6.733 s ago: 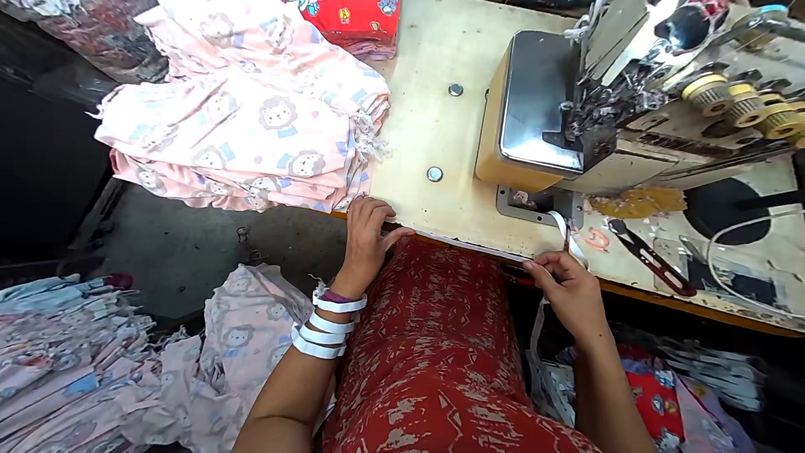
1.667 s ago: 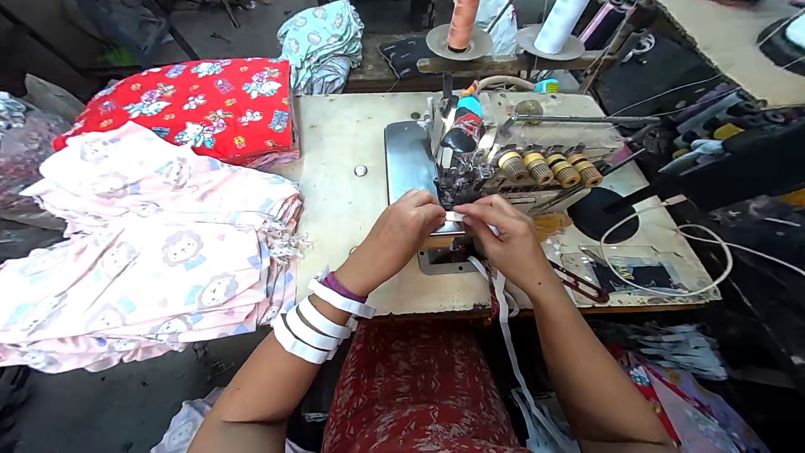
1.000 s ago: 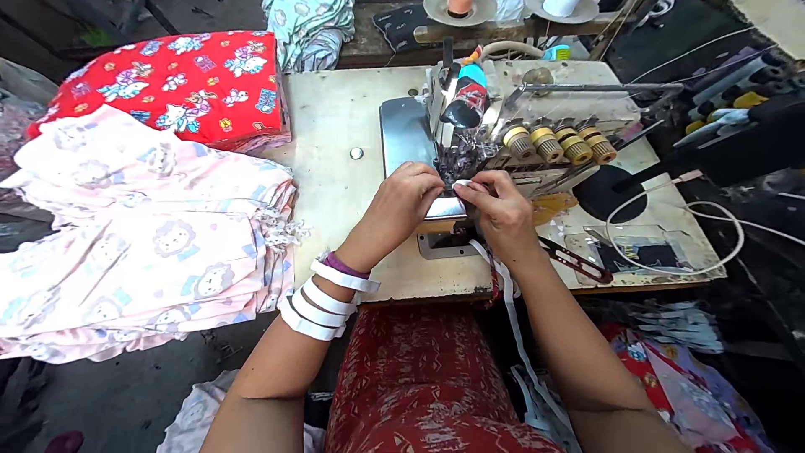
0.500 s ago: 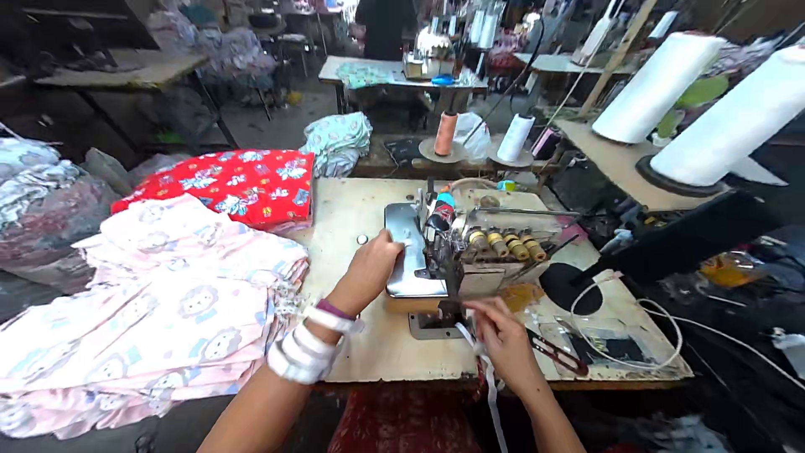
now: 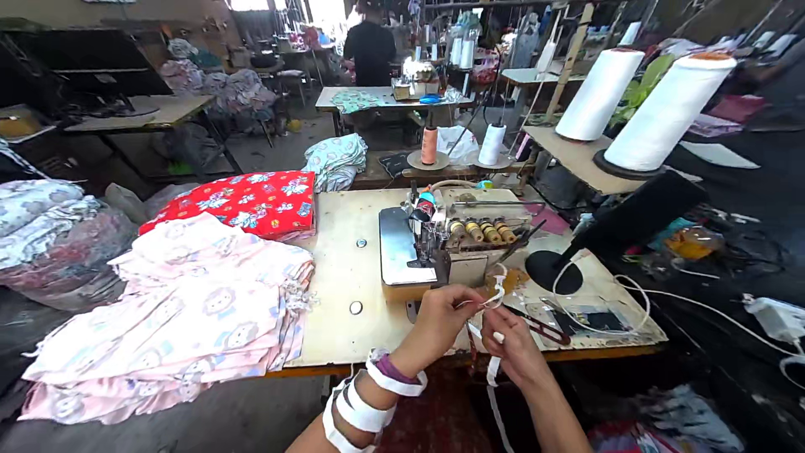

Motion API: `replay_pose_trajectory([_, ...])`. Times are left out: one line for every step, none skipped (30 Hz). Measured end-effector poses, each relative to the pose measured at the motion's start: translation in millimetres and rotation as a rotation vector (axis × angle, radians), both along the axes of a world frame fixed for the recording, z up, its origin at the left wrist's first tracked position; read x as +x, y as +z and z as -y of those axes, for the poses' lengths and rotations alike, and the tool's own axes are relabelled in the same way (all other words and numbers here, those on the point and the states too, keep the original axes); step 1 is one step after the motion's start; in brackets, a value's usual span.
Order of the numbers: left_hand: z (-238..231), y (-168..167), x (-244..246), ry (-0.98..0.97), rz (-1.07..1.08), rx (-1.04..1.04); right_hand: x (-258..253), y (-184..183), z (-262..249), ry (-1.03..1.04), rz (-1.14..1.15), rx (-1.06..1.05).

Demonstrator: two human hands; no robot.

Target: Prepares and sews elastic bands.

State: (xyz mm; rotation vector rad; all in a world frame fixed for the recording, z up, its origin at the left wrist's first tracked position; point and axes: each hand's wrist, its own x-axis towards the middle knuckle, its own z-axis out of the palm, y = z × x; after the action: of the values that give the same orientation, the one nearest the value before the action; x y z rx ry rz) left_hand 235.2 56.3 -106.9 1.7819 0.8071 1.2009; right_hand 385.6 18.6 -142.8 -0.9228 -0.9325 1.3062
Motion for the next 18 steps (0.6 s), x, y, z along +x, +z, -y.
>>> replay_pose_trajectory([6.5, -3.2, -5.4, -0.021, 0.083, -0.014, -5.1, 3.2, 7.0, -0.041, 0.0, 0.029])
replay_pose_trajectory([13.6, -7.4, -12.0, -0.01, 0.124, -0.008, -11.1, 6.1, 11.9, -0.074, 0.009, 0.04])
replay_pose_trajectory([21.5, -11.3, -20.6, 0.031, 0.124, 0.005, -16.7, 8.9, 15.4, -0.088, 0.008, 0.046])
replay_pose_trajectory([29.6, -14.7, -31.2, 0.09, 0.107, 0.014, -22.0, 11.4, 18.1, -0.083, -0.017, 0.049])
replay_pose_trajectory([37.4, -17.8, -43.8, 0.164, 0.089, 0.012, -26.1, 13.6, 21.3, -0.053, -0.048, 0.058])
replay_pose_trajectory([44.8, -20.1, -58.6, 0.255, 0.071, -0.011, -28.7, 15.2, 25.6, 0.0, -0.059, 0.082])
replay_pose_trajectory([51.0, -21.9, -75.4, 0.359, 0.065, -0.055, -30.5, 16.8, 31.3, 0.055, -0.023, 0.122])
replay_pose_trajectory([55.9, -22.6, -93.4, 0.457, 0.097, -0.14, -31.7, 17.6, 38.2, 0.108, 0.059, 0.187])
replay_pose_trajectory([59.1, -23.1, -110.7, 0.545, 0.184, -0.259, -33.4, 16.8, 45.5, 0.157, 0.19, 0.281])
replay_pose_trajectory([60.7, -23.1, -125.2, 0.602, 0.321, -0.401, -37.6, 15.2, 53.4, 0.211, 0.348, 0.398])
replay_pose_trajectory([62.9, -20.9, -134.9, 0.606, 0.496, -0.563, -45.5, 10.9, 61.0, 0.274, 0.486, 0.503])
replay_pose_trajectory([67.0, -17.4, -139.0, 0.57, 0.673, -0.701, -56.1, 4.5, 68.9, 0.34, 0.591, 0.584])
replay_pose_trajectory([73.4, -14.4, -138.3, 0.51, 0.826, -0.771, -69.1, -3.8, 77.0, 0.393, 0.666, 0.643])
replay_pose_trajectory([82.3, -14.1, -135.7, 0.411, 0.943, -0.761, -82.1, -13.2, 84.4, 0.426, 0.716, 0.693])
replay_pose_trajectory([91.1, -16.6, -132.3, 0.285, 1.031, -0.689, -93.8, -21.6, 89.5, 0.424, 0.746, 0.74])
replay_pose_trajectory([97.5, -23.4, -132.9, 0.092, 1.081, -0.565, -101.5, -25.1, 91.2, 0.413, 0.754, 0.746])
replay_pose_trajectory([100.0, -28.1, -136.8, -0.092, 1.078, -0.445, -104.3, -21.9, 90.0, 0.408, 0.736, 0.691])
replay_pose_trajectory([101.1, -25.6, -142.4, -0.194, 1.043, -0.365, -103.8, -15.2, 87.0, 0.387, 0.701, 0.6])
